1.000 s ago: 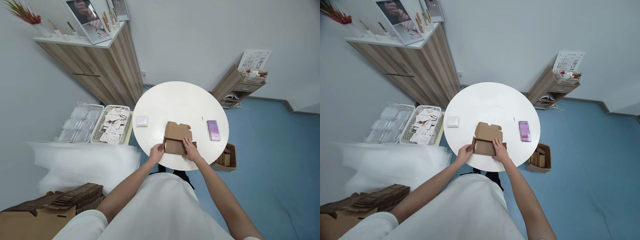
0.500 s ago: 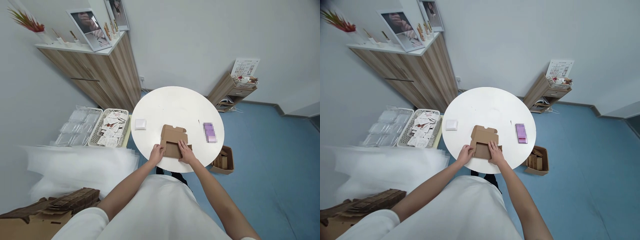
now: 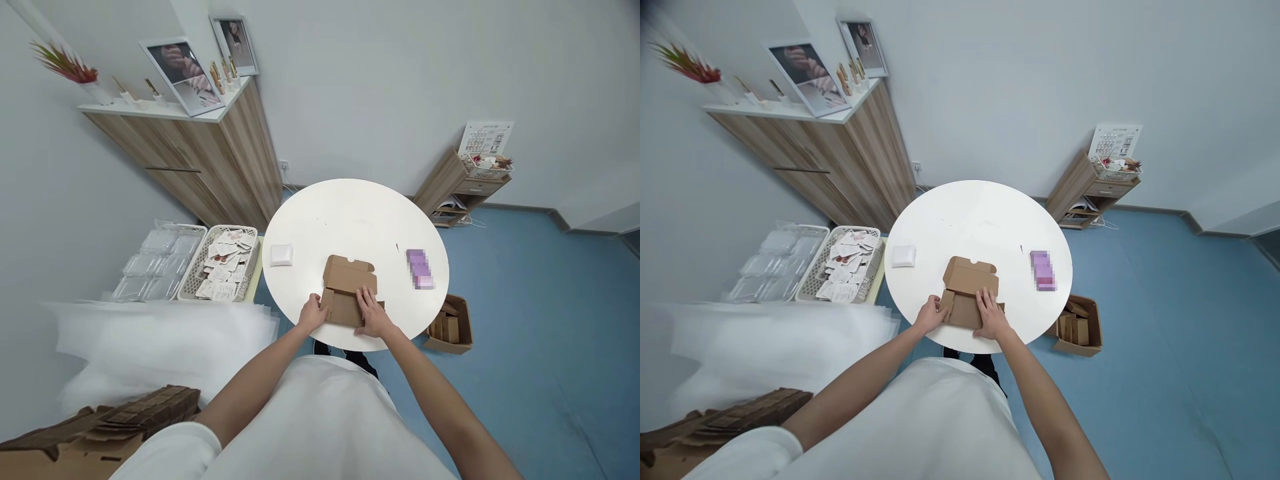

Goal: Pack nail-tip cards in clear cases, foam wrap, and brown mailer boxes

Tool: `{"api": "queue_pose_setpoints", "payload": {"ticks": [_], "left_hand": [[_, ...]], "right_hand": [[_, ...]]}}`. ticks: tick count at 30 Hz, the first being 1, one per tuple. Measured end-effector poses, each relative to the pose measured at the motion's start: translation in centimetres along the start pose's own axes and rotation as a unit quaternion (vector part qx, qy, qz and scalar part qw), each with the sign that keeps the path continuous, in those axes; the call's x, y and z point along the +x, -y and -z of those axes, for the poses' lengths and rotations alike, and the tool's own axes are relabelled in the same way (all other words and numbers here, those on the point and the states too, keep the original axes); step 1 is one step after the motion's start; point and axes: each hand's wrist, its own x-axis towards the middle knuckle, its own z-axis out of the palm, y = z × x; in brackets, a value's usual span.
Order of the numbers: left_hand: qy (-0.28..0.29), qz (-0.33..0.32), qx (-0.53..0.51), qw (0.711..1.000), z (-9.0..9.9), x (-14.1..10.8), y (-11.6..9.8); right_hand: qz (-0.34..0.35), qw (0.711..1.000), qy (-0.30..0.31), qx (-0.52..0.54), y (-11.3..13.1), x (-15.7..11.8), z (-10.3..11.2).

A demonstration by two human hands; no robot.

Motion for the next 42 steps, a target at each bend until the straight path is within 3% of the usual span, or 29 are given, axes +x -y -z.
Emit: {"api": "queue_pose_setpoints", "payload": {"ticks": [10, 18, 23, 27, 30, 34, 38, 40, 42], "left_hand": [[0.071, -0.023, 0.212, 0.974, 0.2, 0.2, -0.7], [0.067, -0.033, 0.2, 0.977, 0.8, -0.1, -0.7], [0.033, -0.099, 0.188, 0.977, 2.4, -0.9, 0.0], [0.083, -0.156, 0.236, 0.956, 3.4, -0.5, -0.7], [0.118, -0.149, 0.248, 0.95, 3.6, 0.4, -1.2], [0.119, -0.143, 0.215, 0.959, 3.4, 1.0, -1.2], [0.107, -0.138, 0.165, 0.971, 3.2, 1.0, -1.1], [0.106, -0.133, 0.151, 0.974, 3.2, 0.9, -1.2], [0.107, -0.133, 0.149, 0.974, 3.1, 0.9, -1.3]], "right_hand": [[0.002, 1.0, 0.008, -0.013, 0.1, 0.2, 0.1], [-0.006, 1.0, 0.015, -0.024, 0.1, 0.2, 0.6], [-0.002, 0.999, 0.022, -0.04, 0.0, 0.6, 1.1], [0.007, 0.998, 0.029, -0.049, -0.1, 1.0, 1.2], [0.021, 0.998, 0.032, -0.052, -0.1, 1.2, 1.6], [0.034, 0.998, -0.006, -0.05, -0.3, 0.7, 2.1], [-0.084, 0.988, -0.121, 0.047, -1.6, -1.0, 1.5], [-0.164, 0.959, -0.158, 0.166, -2.5, -2.0, 0.6], [-0.221, 0.913, -0.159, 0.304, -3.2, -2.9, -0.1]]}}
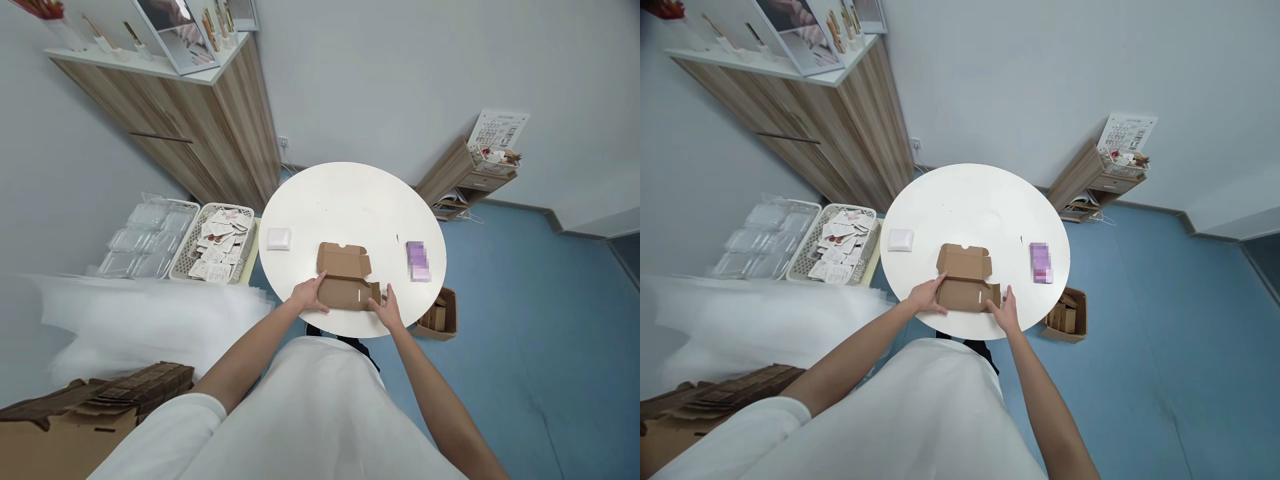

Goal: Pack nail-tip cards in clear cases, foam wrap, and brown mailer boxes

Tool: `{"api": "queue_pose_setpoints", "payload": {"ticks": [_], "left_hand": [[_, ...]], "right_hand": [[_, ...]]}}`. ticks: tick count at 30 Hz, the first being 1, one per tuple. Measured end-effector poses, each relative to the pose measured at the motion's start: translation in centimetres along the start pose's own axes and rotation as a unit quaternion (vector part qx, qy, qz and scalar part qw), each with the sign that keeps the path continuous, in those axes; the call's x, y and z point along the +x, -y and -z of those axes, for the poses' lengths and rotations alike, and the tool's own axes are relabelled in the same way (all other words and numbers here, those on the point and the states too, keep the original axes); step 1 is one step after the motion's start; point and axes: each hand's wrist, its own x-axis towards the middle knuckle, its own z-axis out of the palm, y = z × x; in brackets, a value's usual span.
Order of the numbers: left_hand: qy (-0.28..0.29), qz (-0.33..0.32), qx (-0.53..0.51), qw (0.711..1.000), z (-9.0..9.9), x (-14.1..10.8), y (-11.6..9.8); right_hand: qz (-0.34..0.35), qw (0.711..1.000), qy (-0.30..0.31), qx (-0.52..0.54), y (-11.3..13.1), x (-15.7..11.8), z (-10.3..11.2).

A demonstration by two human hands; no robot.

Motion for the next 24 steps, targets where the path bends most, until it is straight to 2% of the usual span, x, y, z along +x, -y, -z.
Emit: {"api": "queue_pose_setpoints", "payload": {"ticks": [2, 4, 9, 16, 20, 24], "left_hand": [[-0.001, -0.007, 0.003, 1.0, -0.1, 0.1, -0.2], [-0.003, -0.013, 0.007, 1.0, -0.2, 0.3, -0.3], [0.009, -0.002, 0.016, 1.0, -0.5, 0.6, -0.6], [0.017, 0.022, -0.015, 0.999, -0.7, 0.2, -0.9], [0.022, 0.025, -0.021, 0.999, -1.1, 0.2, -0.7], [0.028, 0.027, -0.032, 0.999, -1.5, 0.4, -0.5]], "right_hand": [[-0.062, 0.993, 0.023, 0.101, -0.6, -0.3, 0.1], [-0.1, 0.982, 0.04, 0.153, -0.5, -0.3, 0.3], [-0.12, 0.971, 0.073, 0.195, 1.3, -0.1, 0.4], [-0.067, 0.98, 0.107, 0.15, 3.1, 0.4, -0.2], [-0.053, 0.996, 0.07, 0.035, 3.4, 1.1, -0.6], [-0.069, 0.993, 0.052, -0.082, 3.4, 1.5, -1.3]]}}
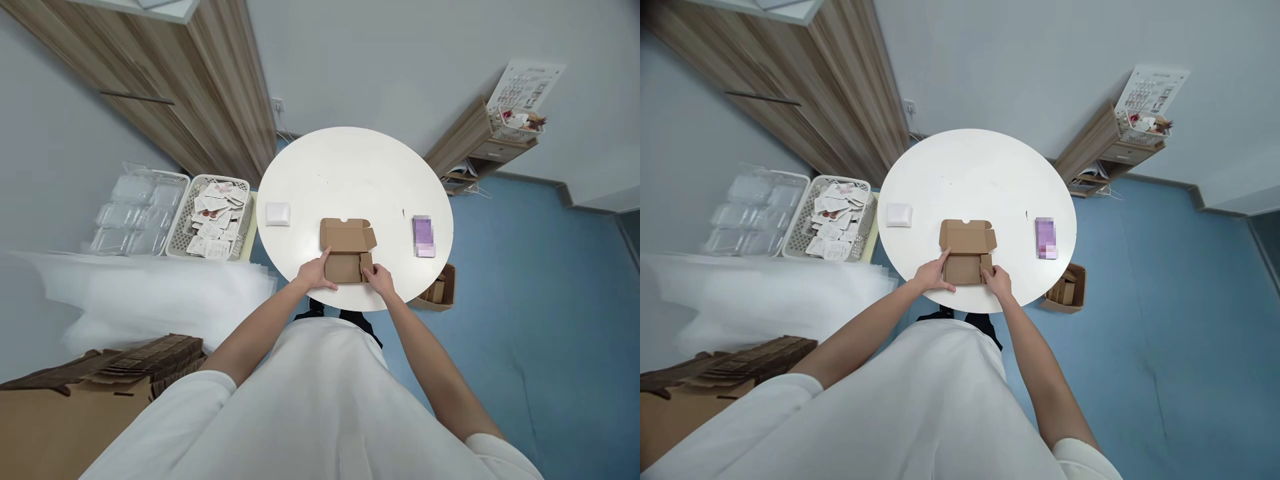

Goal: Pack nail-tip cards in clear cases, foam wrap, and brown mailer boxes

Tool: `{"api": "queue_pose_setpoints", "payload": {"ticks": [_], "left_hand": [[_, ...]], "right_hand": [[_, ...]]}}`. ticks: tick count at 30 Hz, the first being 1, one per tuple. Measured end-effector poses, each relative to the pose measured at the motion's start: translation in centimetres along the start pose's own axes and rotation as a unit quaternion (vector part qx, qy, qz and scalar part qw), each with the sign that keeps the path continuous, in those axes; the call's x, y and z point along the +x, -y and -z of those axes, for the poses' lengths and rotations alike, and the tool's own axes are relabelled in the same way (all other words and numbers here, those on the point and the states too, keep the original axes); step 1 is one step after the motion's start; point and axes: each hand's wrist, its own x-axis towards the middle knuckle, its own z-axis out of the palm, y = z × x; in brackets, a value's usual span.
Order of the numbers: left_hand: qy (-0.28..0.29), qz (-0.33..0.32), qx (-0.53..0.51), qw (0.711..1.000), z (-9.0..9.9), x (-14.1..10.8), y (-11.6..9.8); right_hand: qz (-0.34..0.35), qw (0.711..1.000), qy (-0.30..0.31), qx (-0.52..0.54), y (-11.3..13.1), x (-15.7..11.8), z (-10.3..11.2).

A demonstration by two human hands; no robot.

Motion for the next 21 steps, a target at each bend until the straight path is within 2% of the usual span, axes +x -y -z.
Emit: {"api": "queue_pose_setpoints", "payload": {"ticks": [4, 8, 12, 17, 21], "left_hand": [[0.0, -0.02, -0.006, 1.0, -0.4, 0.0, -0.3], [-0.042, -0.048, -0.035, 0.997, -1.2, -0.7, -1.0], [-0.08, -0.015, -0.12, 0.989, -2.9, -1.5, -1.6], [-0.121, 0.001, -0.204, 0.972, -4.9, -1.4, -1.8], [-0.151, 0.003, -0.221, 0.963, -5.3, -0.8, -2.0]], "right_hand": [[0.003, 0.997, -0.017, -0.075, -0.2, -0.2, -0.6], [0.015, 0.991, -0.029, -0.129, -0.8, -0.6, -0.4], [0.021, 0.987, -0.027, -0.154, -1.4, -0.4, 0.1], [0.038, 0.988, -0.019, -0.149, -1.4, 0.3, 0.5], [0.067, 0.994, -0.01, -0.084, -1.6, 0.5, 1.3]]}}
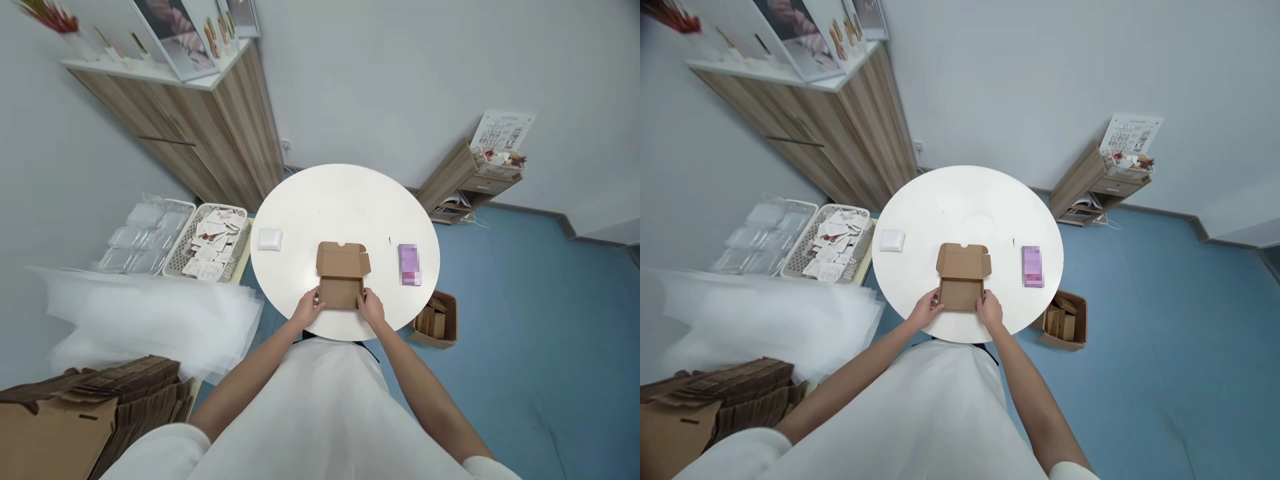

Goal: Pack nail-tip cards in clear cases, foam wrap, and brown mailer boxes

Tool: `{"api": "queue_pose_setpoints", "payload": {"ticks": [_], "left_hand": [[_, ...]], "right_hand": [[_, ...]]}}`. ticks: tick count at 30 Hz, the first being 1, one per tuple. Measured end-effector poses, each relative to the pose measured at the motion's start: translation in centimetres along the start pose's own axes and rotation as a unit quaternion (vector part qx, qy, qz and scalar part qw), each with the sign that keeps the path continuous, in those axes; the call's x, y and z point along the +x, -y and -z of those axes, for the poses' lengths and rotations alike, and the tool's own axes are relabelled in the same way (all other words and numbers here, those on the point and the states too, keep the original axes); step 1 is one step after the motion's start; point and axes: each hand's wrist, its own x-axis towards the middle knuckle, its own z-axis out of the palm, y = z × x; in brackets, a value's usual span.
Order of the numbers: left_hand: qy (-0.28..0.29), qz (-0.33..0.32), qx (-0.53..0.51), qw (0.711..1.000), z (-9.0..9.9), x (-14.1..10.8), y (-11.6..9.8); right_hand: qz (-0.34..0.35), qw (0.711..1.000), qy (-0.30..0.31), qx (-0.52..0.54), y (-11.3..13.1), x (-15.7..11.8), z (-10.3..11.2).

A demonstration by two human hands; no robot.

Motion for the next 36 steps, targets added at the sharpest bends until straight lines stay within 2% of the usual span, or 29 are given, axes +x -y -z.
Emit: {"api": "queue_pose_setpoints", "payload": {"ticks": [4, 6, 9, 11, 14, 18, 22, 29, 36], "left_hand": [[-0.015, -0.011, -0.01, 1.0, -0.2, 0.5, -0.8], [-0.023, -0.004, -0.006, 1.0, -0.2, 0.7, -1.3], [-0.022, 0.016, 0.006, 1.0, -0.5, 1.0, -1.8], [-0.017, 0.02, 0.01, 1.0, -0.8, 1.3, -1.9], [-0.033, 0.034, 0.001, 0.999, -1.6, 2.2, -1.8], [-0.069, 0.053, -0.051, 0.995, -2.4, 3.7, -1.5], [-0.059, 0.031, -0.093, 0.994, -2.6, 4.8, -1.5], [-0.072, 0.058, -0.115, 0.989, -2.8, 6.3, -2.1], [-0.071, 0.037, -0.133, 0.988, -2.8, 5.6, -2.4]], "right_hand": [[0.033, 0.995, 0.021, 0.096, -1.1, -0.1, 1.0], [0.032, 0.986, 0.055, 0.156, -1.8, -0.1, 1.3], [0.011, 0.958, 0.12, 0.261, -2.7, 0.3, 1.5], [0.004, 0.937, 0.141, 0.319, -3.1, 0.9, 1.5], [0.008, 0.918, 0.139, 0.372, -3.6, 1.8, 1.5], [-0.021, 0.898, 0.111, 0.425, -4.1, 2.9, 1.6], [-0.03, 0.879, 0.1, 0.466, -4.3, 3.7, 1.7], [-0.037, 0.874, 0.088, 0.476, -4.5, 5.4, 2.0], [-0.047, 0.868, 0.104, 0.484, -4.4, 5.1, 2.1]]}}
